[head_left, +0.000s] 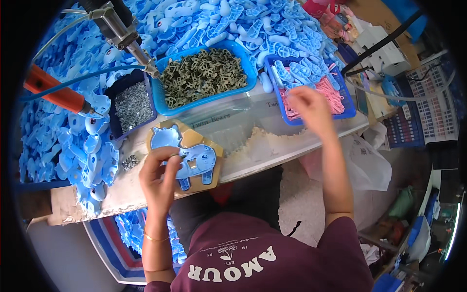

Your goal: Assembling blue plastic hippopotamus toy components using screws and a pneumatic screwdriver.

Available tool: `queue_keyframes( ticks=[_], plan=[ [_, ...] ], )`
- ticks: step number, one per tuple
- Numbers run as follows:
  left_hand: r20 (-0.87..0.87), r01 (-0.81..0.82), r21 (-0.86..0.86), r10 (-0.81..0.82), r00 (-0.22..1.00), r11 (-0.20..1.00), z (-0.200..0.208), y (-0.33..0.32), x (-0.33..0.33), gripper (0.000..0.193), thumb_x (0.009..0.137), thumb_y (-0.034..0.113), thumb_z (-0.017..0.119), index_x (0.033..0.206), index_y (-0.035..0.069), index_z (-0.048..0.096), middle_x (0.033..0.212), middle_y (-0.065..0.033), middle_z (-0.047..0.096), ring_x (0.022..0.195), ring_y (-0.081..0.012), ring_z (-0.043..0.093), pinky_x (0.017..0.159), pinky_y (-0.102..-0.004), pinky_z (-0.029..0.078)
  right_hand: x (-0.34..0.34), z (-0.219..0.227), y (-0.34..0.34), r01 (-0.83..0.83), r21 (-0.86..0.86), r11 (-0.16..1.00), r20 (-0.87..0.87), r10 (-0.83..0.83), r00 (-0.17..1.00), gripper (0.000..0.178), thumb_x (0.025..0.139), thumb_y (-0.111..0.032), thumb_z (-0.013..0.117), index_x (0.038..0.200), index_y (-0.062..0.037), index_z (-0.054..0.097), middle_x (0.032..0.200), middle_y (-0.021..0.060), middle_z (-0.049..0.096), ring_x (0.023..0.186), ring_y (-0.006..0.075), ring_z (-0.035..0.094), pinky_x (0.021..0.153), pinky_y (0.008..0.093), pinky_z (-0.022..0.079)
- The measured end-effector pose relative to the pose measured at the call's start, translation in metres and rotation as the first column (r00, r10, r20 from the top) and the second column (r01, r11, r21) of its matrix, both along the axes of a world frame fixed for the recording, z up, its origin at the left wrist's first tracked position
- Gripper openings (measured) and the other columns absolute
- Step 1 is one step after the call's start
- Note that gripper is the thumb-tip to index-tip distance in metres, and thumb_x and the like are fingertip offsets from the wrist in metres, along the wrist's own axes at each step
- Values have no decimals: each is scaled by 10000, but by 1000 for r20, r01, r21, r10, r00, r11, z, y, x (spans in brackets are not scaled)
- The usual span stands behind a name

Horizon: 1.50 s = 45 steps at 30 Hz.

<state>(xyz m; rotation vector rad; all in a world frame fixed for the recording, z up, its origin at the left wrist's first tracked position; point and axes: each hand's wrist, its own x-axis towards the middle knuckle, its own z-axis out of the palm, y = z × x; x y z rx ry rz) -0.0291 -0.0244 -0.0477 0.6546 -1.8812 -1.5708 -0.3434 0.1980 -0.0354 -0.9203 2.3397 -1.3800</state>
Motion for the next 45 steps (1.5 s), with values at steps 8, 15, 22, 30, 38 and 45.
queue_keyframes(
  ticks=[8,15,22,30,38,45],
  plan=[
    [-78,-25,182,39,996,983,-11,-6,9,148,999,109,639,1083,-13,645,1040,-63,695,808,-116,668,758,-255,553,-104,-33,75,307,237,922,-576,-121,808,202,876,-94,691,1060,-16,720,999,146,727,832,238,702,743,335,545],
    [-38,0,188,7,999,982,-8,-2,7,157,997,111,642,1091,-14,652,1030,-64,698,822,-113,669,757,-253,554,-108,-17,69,290,329,899,-597,-40,801,147,837,-93,700,946,5,699,871,140,710,755,215,686,687,338,524],
    [-22,-60,208,66,998,976,-2,-2,4,196,1002,117,634,1134,-27,654,1030,-82,699,838,-128,679,766,-258,574,-108,38,79,337,435,835,-468,-110,877,270,842,-102,686,1093,-8,720,784,74,700,712,131,649,663,290,517],
    [47,-62,337,49,998,939,1,-7,14,205,1003,132,636,1122,-33,664,1014,-101,714,871,-155,702,753,-270,594,-42,52,22,104,75,992,150,-114,982,162,899,-119,719,1023,-15,734,823,-9,661,730,61,565,679,213,449],
    [73,-42,427,12,997,903,2,-8,-6,195,989,156,660,981,-37,690,896,-61,712,827,-118,703,723,-239,580,122,28,-87,-305,-308,901,508,427,748,119,833,5,770,922,-22,696,866,22,703,805,77,636,733,228,504],
    [60,-71,464,49,997,883,-1,-12,5,194,986,151,663,951,-40,672,845,-57,706,749,-83,666,700,-232,578,136,-2,-104,-325,-248,913,539,409,737,95,852,17,764,912,-11,696,879,54,720,776,93,659,711,229,523]
  ],
)
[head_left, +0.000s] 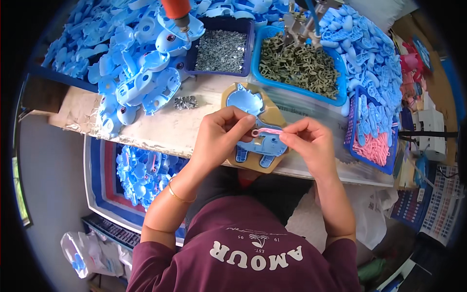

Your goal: Assembling blue plastic hippopotamus toy components using screws and a pneumatic screwdriver.

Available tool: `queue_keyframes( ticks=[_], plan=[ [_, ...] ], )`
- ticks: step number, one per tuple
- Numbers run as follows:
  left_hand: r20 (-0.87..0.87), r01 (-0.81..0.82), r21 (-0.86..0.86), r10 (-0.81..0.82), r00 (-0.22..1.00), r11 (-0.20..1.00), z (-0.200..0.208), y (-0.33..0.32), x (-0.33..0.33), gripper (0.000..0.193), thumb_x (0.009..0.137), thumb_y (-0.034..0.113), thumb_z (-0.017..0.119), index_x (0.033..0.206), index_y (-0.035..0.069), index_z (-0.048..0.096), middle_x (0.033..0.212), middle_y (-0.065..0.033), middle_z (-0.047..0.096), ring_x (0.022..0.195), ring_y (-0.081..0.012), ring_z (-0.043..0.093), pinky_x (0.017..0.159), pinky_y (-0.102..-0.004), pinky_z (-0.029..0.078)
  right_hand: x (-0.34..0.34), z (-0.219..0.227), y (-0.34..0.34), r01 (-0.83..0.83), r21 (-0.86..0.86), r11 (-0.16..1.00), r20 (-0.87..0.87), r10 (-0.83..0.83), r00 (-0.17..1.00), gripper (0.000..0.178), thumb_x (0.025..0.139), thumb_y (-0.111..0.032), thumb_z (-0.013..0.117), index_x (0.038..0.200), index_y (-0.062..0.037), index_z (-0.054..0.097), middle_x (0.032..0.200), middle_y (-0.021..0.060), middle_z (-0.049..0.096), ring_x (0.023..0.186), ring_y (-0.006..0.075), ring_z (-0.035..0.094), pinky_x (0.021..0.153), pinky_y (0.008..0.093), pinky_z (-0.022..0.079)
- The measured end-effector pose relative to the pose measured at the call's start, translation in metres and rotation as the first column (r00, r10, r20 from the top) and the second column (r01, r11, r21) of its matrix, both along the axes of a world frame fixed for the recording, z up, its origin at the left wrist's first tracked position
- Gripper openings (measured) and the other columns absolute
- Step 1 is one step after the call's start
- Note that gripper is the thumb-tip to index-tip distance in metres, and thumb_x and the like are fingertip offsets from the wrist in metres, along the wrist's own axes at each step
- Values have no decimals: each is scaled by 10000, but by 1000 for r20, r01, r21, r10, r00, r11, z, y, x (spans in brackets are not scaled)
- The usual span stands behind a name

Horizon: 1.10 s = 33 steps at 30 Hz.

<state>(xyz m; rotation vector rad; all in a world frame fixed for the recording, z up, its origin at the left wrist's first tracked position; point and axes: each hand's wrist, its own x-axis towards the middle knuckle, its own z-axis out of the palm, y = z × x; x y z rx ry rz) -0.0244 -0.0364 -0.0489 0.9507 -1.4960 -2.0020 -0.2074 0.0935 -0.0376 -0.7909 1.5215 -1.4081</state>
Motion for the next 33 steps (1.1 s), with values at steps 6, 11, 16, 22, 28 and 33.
queue_keyframes(
  ticks=[6,11,16,22,28,33],
  plan=[
    [3,-19,-87,20,1000,996,-3,4,-1,183,977,139,673,945,-41,682,819,-67,719,738,-84,671,677,-238,560,18,-1,2,142,-52,988,-97,-147,984,95,851,9,778,897,-11,697,852,34,705,762,78,645,696,212,512],
    [46,17,-168,-9,999,986,-3,4,-1,163,961,120,687,950,-42,692,796,-71,728,731,-89,680,672,-248,553,26,-13,8,205,-89,975,-153,-217,964,98,852,5,782,894,0,694,848,29,694,772,72,640,699,211,511],
    [63,38,-266,-22,998,963,-2,5,-2,171,973,114,679,1036,-44,694,853,-70,719,767,-95,686,692,-225,565,29,-17,11,234,-151,960,-139,-255,957,92,862,-1,773,902,6,690,855,25,688,780,75,642,709,213,511],
    [2,193,-47,-193,981,980,-2,-11,7,199,971,141,691,1032,-49,697,871,-71,720,762,-92,684,690,-228,571,12,-2,6,-55,43,998,-94,59,994,106,872,-35,762,945,-5,692,861,21,683,758,80,635,707,222,509],
    [55,290,-42,-288,956,956,10,-16,7,215,977,162,686,1008,-49,711,851,-55,715,731,-78,665,680,-225,562,22,11,-9,-250,-85,964,-619,146,772,153,845,-69,776,972,-26,703,832,50,670,707,131,651,642,265,518],
    [71,326,-30,-324,944,945,8,-20,11,248,985,183,676,1064,-48,714,852,-61,722,721,-80,665,668,-231,558,25,7,-14,-263,-76,962,-804,97,586,115,817,-94,796,880,-37,718,789,54,645,680,190,636,590,306,499]
  ],
)
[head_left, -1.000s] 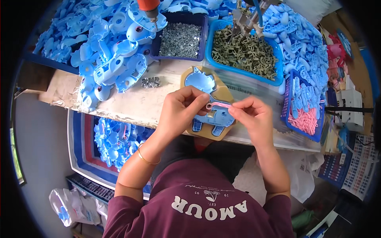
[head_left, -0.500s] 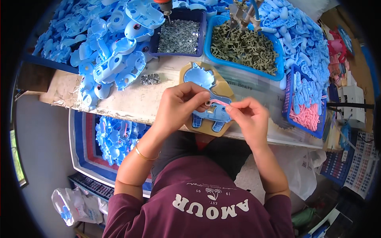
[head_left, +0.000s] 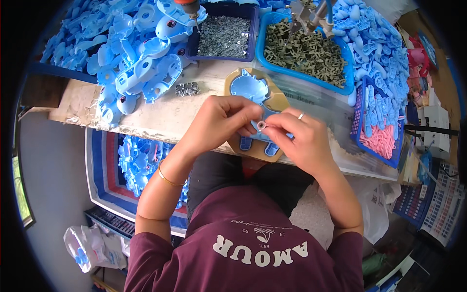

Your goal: Assembling blue plastic hippopotamus toy components using screws and a pneumatic screwdriver.

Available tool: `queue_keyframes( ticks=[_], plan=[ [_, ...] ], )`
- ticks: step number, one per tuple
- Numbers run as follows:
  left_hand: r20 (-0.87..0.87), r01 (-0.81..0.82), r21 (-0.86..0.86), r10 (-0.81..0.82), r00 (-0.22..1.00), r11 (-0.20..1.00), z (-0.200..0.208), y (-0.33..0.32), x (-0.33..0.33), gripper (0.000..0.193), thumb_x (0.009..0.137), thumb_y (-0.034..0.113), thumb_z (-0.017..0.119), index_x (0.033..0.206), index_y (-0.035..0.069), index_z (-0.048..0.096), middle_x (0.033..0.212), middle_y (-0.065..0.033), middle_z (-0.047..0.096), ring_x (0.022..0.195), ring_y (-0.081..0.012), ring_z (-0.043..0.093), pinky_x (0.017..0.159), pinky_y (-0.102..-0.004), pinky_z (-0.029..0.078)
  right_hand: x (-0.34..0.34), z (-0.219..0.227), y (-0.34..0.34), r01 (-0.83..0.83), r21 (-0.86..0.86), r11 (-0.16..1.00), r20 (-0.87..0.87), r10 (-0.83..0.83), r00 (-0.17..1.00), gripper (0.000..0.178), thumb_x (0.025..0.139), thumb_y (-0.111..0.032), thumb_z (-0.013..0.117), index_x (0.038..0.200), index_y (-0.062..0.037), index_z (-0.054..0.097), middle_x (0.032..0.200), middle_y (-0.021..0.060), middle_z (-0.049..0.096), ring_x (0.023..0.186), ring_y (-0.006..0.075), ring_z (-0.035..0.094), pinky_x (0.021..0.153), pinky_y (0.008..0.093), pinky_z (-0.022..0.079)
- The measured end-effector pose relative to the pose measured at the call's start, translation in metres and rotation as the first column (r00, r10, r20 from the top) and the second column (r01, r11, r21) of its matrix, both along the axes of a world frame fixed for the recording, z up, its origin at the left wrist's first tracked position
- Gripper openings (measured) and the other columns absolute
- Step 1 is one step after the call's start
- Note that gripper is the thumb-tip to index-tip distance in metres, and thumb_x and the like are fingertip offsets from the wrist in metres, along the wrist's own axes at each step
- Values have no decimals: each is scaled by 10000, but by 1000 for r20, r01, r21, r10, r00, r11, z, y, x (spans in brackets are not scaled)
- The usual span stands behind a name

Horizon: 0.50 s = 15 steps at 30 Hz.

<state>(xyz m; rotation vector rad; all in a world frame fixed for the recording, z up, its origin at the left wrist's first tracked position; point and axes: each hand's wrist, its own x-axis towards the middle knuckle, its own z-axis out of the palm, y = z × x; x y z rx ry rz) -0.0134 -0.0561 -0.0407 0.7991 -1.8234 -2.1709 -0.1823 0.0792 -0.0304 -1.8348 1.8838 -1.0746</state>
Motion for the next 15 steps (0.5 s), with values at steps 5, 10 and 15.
queue_keyframes(
  ticks=[5,10,15],
  plan=[
    [-102,-363,-510,364,926,780,-4,-6,10,270,987,224,663,1155,19,714,859,-83,726,678,-121,652,598,-272,519,2,-14,-11,25,-83,996,-249,-45,968,110,769,-135,806,819,-78,727,770,44,603,749,238,594,643,364,486],
    [-170,-311,-762,288,942,568,-13,-3,19,174,967,171,669,1054,34,732,828,-85,704,671,-184,615,587,-315,488,11,-29,-22,2,-50,999,-281,-16,960,122,758,-167,800,788,-78,721,785,54,577,835,269,583,731,396,480],
    [-131,-169,-892,118,984,419,-17,0,26,137,901,66,683,1028,35,724,957,-94,719,901,-266,652,813,-368,513,3,-26,-30,-84,120,989,-268,114,957,118,744,-130,776,750,-42,699,815,85,605,875,288,598,752,405,490]
  ],
)
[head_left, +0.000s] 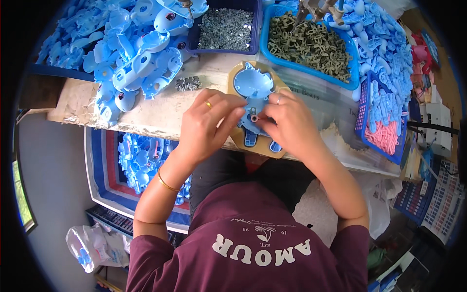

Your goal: Assembling blue plastic hippopotamus toy components using screws and a pneumatic screwdriver.

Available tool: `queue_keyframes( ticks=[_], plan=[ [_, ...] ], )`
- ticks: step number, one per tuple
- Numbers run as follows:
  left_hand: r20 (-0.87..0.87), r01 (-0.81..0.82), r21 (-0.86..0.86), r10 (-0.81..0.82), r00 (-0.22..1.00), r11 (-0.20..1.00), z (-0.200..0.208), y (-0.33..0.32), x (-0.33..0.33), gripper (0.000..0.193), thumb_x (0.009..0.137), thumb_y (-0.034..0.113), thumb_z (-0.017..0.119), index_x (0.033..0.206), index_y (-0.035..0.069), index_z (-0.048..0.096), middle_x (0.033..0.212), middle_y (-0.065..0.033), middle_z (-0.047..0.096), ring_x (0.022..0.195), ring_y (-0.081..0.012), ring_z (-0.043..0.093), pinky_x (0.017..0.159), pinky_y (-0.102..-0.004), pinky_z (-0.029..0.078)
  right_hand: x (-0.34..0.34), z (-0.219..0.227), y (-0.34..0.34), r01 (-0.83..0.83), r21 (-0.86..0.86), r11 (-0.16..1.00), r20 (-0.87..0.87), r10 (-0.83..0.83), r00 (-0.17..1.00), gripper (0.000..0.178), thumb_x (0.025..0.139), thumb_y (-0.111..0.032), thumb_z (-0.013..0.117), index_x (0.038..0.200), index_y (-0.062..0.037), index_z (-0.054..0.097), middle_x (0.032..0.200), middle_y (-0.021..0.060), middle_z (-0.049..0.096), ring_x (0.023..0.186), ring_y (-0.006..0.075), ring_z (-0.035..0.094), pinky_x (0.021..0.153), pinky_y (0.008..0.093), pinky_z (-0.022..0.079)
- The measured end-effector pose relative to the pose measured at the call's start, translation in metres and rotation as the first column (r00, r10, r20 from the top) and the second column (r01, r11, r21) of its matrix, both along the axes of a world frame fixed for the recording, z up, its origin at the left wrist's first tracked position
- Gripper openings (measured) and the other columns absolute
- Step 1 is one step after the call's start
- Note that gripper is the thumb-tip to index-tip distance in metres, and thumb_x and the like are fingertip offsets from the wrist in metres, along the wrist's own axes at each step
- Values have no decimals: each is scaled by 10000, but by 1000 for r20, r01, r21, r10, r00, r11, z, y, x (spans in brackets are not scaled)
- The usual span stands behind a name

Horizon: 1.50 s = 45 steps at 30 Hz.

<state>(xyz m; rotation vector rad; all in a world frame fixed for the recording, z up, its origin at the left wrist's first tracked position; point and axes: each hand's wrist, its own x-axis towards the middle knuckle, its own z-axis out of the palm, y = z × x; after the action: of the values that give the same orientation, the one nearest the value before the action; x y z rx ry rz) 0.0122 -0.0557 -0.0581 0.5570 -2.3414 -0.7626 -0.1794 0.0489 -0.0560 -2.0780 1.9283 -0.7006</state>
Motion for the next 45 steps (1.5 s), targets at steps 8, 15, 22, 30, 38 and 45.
queue_keyframes(
  ticks=[8,15,22,30,38,45],
  plan=[
    [138,218,-253,-187,972,943,-15,1,6,247,841,215,748,1054,95,716,1199,-64,669,1188,-285,593,964,-418,514,-1,6,-15,-59,90,994,-59,64,996,66,727,-89,743,753,-41,706,807,116,615,884,319,612,781,432,502],
    [267,313,-349,-226,937,883,-19,-2,5,355,864,314,714,1162,127,666,1297,-72,601,1257,-279,540,1112,-446,415,-9,6,-1,-22,30,999,-49,23,999,98,774,-115,733,837,-47,701,849,121,633,873,319,626,761,428,505],
    [272,300,-304,-219,937,904,-23,3,3,387,852,319,723,1197,154,667,1325,-50,582,1308,-303,496,1106,-480,401,-11,6,37,210,113,971,33,-215,976,92,801,-125,743,846,-68,685,756,83,629,722,275,632,635,404,492],
    [273,277,-287,-198,941,917,-23,5,-1,378,841,308,733,1174,140,675,1309,-66,588,1308,-323,493,1100,-496,394,-10,-3,41,260,13,965,16,-260,965,74,820,-162,736,820,-92,711,762,58,667,715,268,640,612,412,485],
    [220,266,-297,-206,954,917,-15,5,-2,342,854,281,731,1132,95,662,1231,-101,610,1244,-310,532,1073,-470,427,6,52,-11,174,-176,969,156,-147,977,257,830,-175,769,1059,-73,711,896,84,687,785,259,658,689,376,516],
    [89,27,-296,0,996,955,3,-39,-5,142,856,89,694,994,70,666,985,-89,659,900,-306,632,769,-390,541,44,149,-162,133,-590,796,407,151,901,550,954,-324,701,1327,31,508,888,116,682,765,148,672,714,291,535]
  ],
)
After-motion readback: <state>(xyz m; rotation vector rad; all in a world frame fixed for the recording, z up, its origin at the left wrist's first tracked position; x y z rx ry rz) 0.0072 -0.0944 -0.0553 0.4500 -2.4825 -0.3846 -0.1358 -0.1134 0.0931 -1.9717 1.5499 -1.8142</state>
